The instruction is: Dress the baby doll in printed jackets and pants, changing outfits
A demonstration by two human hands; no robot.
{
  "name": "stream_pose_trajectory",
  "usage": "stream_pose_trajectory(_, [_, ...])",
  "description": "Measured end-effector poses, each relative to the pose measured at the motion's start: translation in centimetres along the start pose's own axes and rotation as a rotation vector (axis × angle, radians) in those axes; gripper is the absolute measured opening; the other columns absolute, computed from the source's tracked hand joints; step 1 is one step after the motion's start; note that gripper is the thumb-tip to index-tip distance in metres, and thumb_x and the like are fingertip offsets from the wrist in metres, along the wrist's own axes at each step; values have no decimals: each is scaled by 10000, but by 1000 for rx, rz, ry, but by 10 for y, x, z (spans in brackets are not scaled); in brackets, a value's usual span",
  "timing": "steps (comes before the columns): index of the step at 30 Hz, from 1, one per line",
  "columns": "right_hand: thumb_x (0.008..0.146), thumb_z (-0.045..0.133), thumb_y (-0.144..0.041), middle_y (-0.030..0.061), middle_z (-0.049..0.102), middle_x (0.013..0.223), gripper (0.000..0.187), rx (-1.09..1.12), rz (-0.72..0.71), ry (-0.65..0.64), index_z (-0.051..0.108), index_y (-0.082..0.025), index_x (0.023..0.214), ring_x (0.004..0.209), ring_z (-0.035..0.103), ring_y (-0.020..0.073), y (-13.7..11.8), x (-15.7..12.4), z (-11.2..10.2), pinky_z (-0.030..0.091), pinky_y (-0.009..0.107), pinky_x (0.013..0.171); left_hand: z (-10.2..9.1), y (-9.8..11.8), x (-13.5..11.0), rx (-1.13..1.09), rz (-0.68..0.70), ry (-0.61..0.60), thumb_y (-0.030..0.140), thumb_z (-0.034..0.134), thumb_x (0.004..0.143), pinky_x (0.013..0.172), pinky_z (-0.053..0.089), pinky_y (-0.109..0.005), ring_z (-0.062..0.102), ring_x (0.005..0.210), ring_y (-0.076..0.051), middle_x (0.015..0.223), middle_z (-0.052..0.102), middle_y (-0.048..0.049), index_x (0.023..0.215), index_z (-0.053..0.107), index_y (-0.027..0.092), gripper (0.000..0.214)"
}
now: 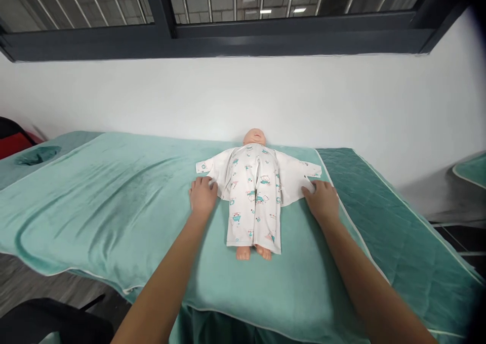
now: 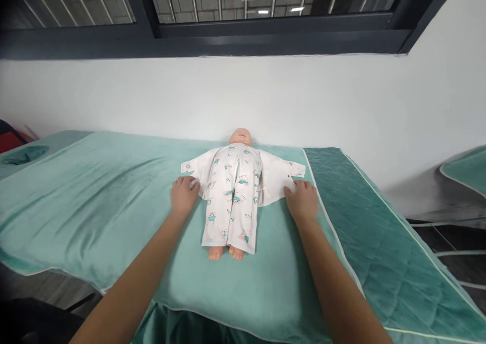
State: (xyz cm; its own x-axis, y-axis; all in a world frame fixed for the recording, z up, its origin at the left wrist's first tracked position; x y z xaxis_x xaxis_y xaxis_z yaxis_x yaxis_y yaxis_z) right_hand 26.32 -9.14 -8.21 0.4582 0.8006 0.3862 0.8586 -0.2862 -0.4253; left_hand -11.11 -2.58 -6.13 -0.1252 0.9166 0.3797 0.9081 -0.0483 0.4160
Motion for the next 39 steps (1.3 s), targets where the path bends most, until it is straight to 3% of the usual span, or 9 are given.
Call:
stream_pose_trajectory(10, [860,536,-569,139,700,921,453,-80,228,-228,676,-174,1031,856,638,311,8,8,-6,424,415,766,3,3,6,146,-180,93,442,558,870,1024,390,-515,427,1288,-386,1339,525,-213,1194,611,93,479])
stream_pose_trajectory(15, [816,561,-423,52,646,783,248,364,181,-42,628,-188,854,714,569,205,-22,21,-16,413,321,687,3,0,8,108,-191,59,431,548,871,1008,389,-531,452,1265,-382,1292,575,-186,1018,696,150,349])
stream_pose_trajectory(17, [866,521,-423,44,664,873,259,584,57,58,615,-191,934,762,583,187,-55,20,-31,439,300,712,2,-1,9,87,-165,31,431,516,892,996,388,-542,463,1259,-381,1289,596,-169,952,718,178,328])
stream_pose_trajectory(19, [912,514,-412,55,683,1018,265,756,-228,57,626,-207,1037,880,614,193,-93,14,-48,466,310,794,0,-1,8,63,-143,22,436,474,920,981,393,-536,483,1247,-369,1283,618,-151,928,732,196,353])
stream_pose_trajectory(22, [926,548,-321,48,700,993,149,516,-712,-199,666,-239,968,931,622,212,-140,-6,-62,455,336,845,0,-2,8,46,-127,26,438,419,953,959,400,-522,516,1216,-352,1268,645,-138,965,738,202,397])
stream_pose_trajectory(24, [946,524,-263,40,704,979,148,410,-854,-313,670,-250,926,950,625,212,-152,-18,-64,455,339,843,1,-2,9,44,-126,34,431,405,961,944,404,-519,531,1197,-351,1259,655,-138,996,732,199,403])
stream_pose_trajectory(27, [979,476,-240,37,694,1014,180,467,-790,-299,654,-250,958,977,622,199,-147,-24,-61,464,333,851,3,-3,10,51,-114,49,428,398,965,920,413,-505,552,1166,-347,1232,669,-143,983,719,200,394])
stream_pose_trajectory(32, [976,521,-308,47,640,937,130,563,-492,5,606,-227,920,934,587,206,-124,-25,-51,450,335,826,3,-2,11,73,-102,64,412,391,971,882,421,-488,574,1119,-342,1173,686,-144,920,691,200,371])
stream_pose_trajectory(39, [990,498,-405,-7,526,710,344,749,-349,-133,545,-213,709,674,483,152,-105,-48,-23,385,301,669,4,-3,11,80,-105,62,375,395,969,864,413,-476,578,1099,-344,1150,690,-159,916,662,195,327])
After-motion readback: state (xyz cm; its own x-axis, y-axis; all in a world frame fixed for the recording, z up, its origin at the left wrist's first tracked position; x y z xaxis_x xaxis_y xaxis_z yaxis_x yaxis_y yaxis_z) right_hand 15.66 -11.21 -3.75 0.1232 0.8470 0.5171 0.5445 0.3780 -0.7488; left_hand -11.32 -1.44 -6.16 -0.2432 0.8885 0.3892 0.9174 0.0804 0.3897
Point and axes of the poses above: each hand's wrist, its own x-axis towards the middle knuckle, its own z-axis out of the palm, y = z × x, the point moved 2 cm from there along x, towards the middle knuckle
